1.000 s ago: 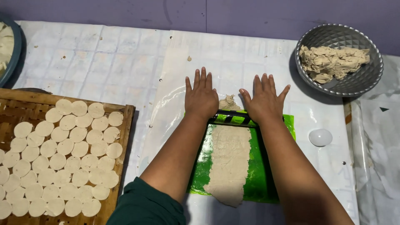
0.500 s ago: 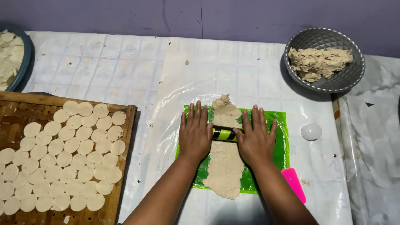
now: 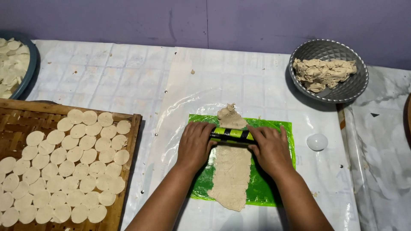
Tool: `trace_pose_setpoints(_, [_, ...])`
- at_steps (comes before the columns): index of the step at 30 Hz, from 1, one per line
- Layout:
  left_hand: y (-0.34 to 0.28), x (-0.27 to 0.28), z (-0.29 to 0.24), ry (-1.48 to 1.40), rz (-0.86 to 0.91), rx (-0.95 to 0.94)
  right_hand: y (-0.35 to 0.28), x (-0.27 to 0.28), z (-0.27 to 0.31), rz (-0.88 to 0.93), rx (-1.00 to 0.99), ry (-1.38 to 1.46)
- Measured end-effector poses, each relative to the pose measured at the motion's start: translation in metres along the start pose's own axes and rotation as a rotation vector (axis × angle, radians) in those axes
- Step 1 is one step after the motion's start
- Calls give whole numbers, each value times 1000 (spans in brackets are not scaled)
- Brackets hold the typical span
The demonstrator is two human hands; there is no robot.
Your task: Preparing and arranging small pastry dough circles on a tray.
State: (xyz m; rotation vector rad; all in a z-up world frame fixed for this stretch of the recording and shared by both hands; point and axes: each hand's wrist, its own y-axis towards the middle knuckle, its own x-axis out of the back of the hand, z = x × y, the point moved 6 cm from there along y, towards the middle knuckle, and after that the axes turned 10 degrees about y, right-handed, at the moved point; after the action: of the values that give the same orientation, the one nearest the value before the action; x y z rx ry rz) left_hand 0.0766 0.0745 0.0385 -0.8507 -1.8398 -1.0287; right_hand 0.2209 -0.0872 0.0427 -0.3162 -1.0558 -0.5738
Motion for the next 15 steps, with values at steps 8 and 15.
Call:
trace_pose_setpoints(8, [45,-39,31,29,168,7,61,-26,-25,97,-35,-106])
trace_pose_setpoints(15, [51,-39,26,148,293,21,70,-31,-29,186,-74,-215])
